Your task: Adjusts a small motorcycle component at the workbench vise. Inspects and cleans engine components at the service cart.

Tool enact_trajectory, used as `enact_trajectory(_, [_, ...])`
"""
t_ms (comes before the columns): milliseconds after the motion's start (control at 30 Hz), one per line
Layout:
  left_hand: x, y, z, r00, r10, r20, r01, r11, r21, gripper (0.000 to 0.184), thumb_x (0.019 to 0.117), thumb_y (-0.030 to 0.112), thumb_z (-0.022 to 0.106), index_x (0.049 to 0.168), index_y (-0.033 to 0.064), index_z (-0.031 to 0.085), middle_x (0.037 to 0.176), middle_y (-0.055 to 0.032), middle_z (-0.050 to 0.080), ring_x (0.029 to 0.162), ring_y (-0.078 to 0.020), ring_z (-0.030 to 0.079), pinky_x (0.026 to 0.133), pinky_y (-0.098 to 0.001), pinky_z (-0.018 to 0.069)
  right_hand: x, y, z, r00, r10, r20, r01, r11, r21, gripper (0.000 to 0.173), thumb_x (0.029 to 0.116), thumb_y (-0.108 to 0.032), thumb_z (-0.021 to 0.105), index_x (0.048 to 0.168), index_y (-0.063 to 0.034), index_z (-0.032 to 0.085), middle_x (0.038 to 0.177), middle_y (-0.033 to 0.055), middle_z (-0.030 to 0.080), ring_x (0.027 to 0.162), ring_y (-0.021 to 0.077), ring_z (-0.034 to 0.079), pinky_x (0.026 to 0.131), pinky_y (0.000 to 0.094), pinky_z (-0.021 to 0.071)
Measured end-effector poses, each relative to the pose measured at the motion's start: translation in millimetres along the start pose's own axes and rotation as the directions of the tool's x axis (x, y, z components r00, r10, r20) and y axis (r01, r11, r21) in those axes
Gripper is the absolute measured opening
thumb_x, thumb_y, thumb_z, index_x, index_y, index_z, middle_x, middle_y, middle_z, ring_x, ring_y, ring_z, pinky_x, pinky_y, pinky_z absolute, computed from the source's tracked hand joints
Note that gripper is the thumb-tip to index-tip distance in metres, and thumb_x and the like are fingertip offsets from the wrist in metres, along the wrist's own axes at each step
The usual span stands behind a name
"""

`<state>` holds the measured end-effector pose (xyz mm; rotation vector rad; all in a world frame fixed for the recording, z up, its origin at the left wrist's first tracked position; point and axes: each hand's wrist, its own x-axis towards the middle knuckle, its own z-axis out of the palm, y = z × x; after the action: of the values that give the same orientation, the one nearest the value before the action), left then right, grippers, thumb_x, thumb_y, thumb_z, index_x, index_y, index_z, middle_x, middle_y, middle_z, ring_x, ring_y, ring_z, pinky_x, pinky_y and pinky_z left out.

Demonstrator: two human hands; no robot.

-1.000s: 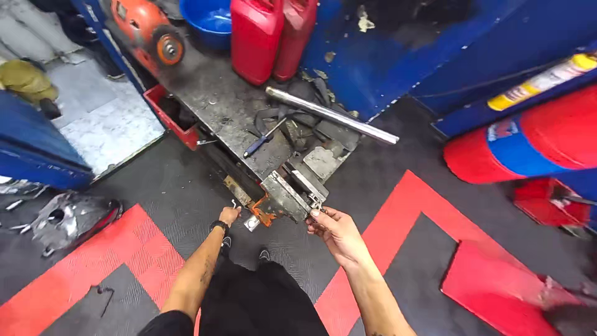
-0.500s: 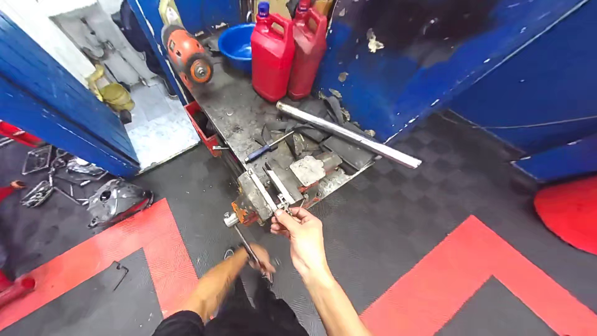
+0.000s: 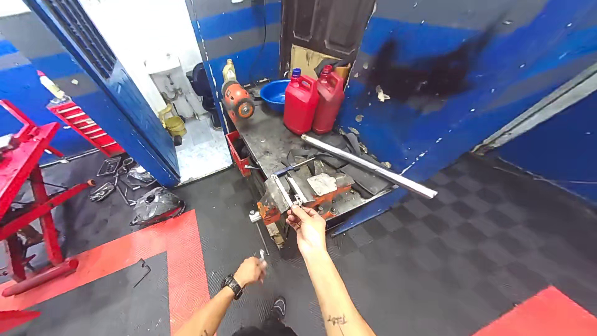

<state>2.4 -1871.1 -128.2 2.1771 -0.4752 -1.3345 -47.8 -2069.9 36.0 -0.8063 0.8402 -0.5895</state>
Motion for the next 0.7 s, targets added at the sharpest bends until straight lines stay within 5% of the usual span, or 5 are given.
enact_trajectory(200, [51,-32,24,0.952,-0.056,-0.302,-0.189,0.668,-0.720,0.051,0.1136,0.038,0.029,0.133,0.0057,0.063,0.115,-0.0071,0.071,0.052,-0.0042,0.041,0.048,-0.0240,0.0354,1,1,-3,0.997,-0.059,0.040,0.063,0.992,-0.110,0.014,0.0973,-0.007,0.068,0.104,0.0032,0.061,0.080,0.0112,0.071,0.064,0.0169,0.069,0.061,0.0302,0.0607])
enact_trajectory(400, [-25,46,5,0.927,0.317,-0.200,-0.317,0.379,-0.870,0.062,0.1127,0.040,0.021,0.114,-0.0005,0.068,0.084,-0.0069,0.075,0.044,0.0005,0.042,0.043,-0.0166,0.0356,7,-1,-2,0.996,-0.083,0.044,0.086,0.994,-0.073,0.013,0.0969,-0.007,0.068,0.105,0.0023,0.063,0.081,0.0105,0.071,0.065,0.0166,0.069,0.061,0.0304,0.0606])
enact_trajectory(500, [-54,100,-72,0.772,0.380,-0.510,-0.608,0.204,-0.768,0.054,0.1118,0.038,0.023,0.134,0.0063,0.061,0.114,-0.0019,0.074,0.054,-0.0004,0.051,0.047,-0.0176,0.0408,-2,7,-5,0.999,-0.053,0.008,0.053,0.998,-0.041,0.011,0.0968,-0.006,0.068,0.103,0.0015,0.063,0.080,0.0095,0.071,0.063,0.0155,0.069,0.060,0.0290,0.0608])
enact_trajectory(567, [-46,124,-141,0.674,0.376,-0.636,-0.730,0.208,-0.650,0.056,0.1132,0.035,0.017,0.145,0.0044,0.052,0.129,-0.0083,0.070,0.052,-0.0004,0.049,0.044,-0.0172,0.0366,-12,2,-1,0.997,-0.069,0.016,0.069,0.998,-0.008,0.010,0.0974,-0.005,0.067,0.102,0.0020,0.063,0.080,0.0097,0.071,0.064,0.0156,0.069,0.061,0.0298,0.0612])
enact_trajectory(700, [-96,128,-166,0.636,0.423,-0.646,-0.760,0.492,-0.426,0.046,0.1123,0.025,0.030,0.126,0.0002,0.066,0.094,-0.0038,0.077,0.044,0.0010,0.042,0.042,-0.0175,0.0362,-45,-18,0,0.972,-0.092,0.218,0.094,0.996,0.002,0.008,0.0964,0.000,0.064,0.103,0.0048,0.065,0.082,0.0126,0.073,0.065,0.0161,0.070,0.061,0.0298,0.0616])
